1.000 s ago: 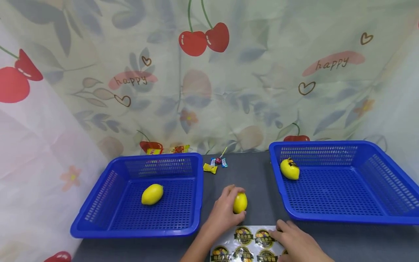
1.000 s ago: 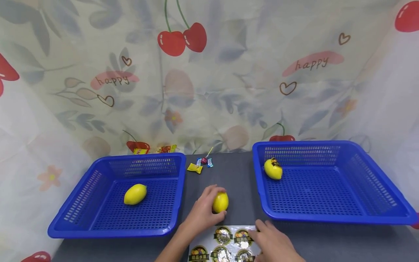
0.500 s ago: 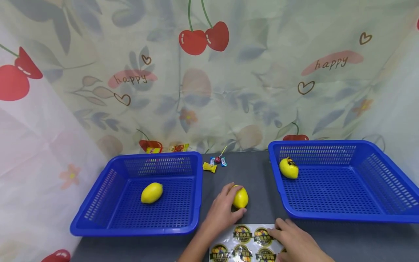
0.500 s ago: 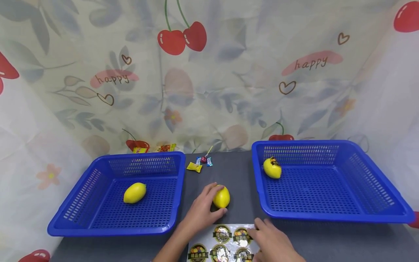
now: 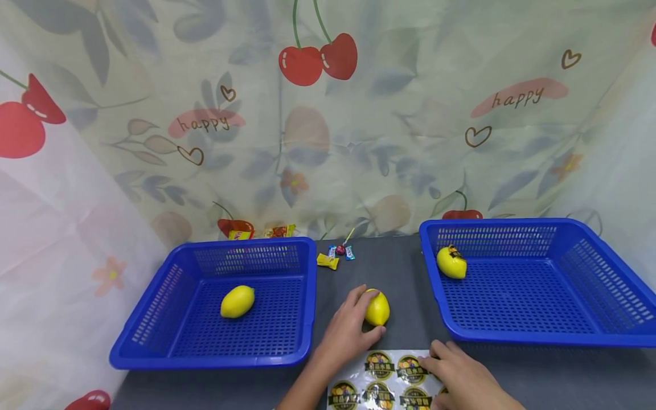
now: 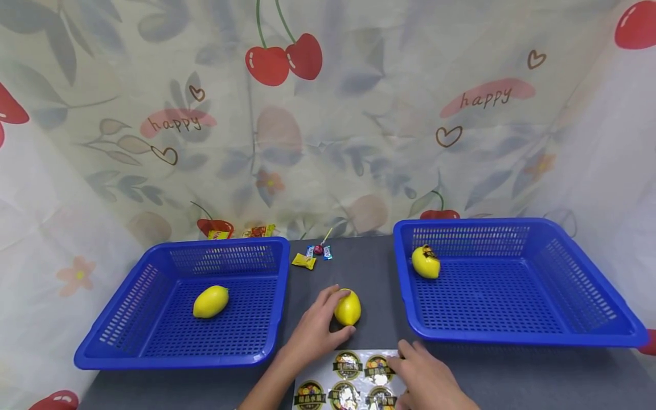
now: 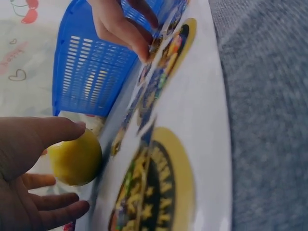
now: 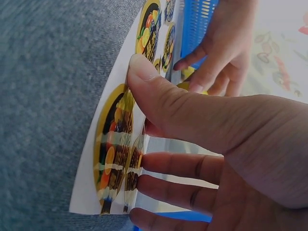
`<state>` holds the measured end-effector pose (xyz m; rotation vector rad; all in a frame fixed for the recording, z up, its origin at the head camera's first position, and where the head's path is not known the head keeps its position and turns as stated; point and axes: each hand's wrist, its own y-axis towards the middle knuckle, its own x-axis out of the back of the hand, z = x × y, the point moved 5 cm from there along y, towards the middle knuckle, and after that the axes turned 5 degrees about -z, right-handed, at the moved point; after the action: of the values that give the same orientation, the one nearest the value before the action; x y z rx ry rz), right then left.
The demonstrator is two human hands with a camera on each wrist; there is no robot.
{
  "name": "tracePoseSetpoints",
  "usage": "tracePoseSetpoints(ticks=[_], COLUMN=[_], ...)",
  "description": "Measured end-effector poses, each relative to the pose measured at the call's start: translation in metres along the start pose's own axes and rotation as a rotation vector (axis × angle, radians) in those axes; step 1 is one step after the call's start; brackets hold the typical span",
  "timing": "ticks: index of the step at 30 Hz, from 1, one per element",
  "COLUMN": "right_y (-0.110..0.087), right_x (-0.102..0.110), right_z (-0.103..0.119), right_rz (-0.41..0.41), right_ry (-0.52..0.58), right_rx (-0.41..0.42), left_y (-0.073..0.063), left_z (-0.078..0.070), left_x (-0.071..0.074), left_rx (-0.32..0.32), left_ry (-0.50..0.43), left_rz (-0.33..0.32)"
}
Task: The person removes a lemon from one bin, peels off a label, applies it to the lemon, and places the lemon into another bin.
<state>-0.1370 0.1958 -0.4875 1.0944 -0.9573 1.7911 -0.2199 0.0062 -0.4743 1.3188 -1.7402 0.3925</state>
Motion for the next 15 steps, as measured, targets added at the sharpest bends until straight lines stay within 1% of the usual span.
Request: tracePoseSetpoints(ticks=[1,5,7,8,10,13,14,15], right_y=[-0.001,-0.002,-0.002,-0.001,-0.001,-0.002,-0.002,-0.002], right_x=[0.000,0.000,0.000,0.000,0.000,0.000,0.000,0.000], right_z=[0.000,0.001,0.002,0.002,0.002,0.002,0.001,0.001], right_rz=[-0.001,-0.006,-0.001,0.000,0.005,0.000,-0.003,-0.007], right_ry=[0.002,0.021,0.032,0.037,0.038,0.036,0.034,0.032], right_rx=[0.001,0.017,0.014,0.013,0.003,-0.009,-0.011,-0.014], left_y=[0.000,-0.005,-0.011,-0.014,-0.020,-0.026,-0.028,-0.029], left_z=[0.001,0.010,0.013,0.014,0.010,-0.001,-0.004,-0.008], left_x=[0.000,0.007,0.012,0.014,0.013,0.007,0.004,0.002], left_rx=[0.014,0.158,0.204,0.220,0.188,0.104,0.080,0.056], left_ry=[-0.008,-0.034,-0.020,-0.003,0.032,0.066,0.072,0.076], left_rz=[0.004,0.026,0.040,0.069,0.150,0.287,0.323,0.343])
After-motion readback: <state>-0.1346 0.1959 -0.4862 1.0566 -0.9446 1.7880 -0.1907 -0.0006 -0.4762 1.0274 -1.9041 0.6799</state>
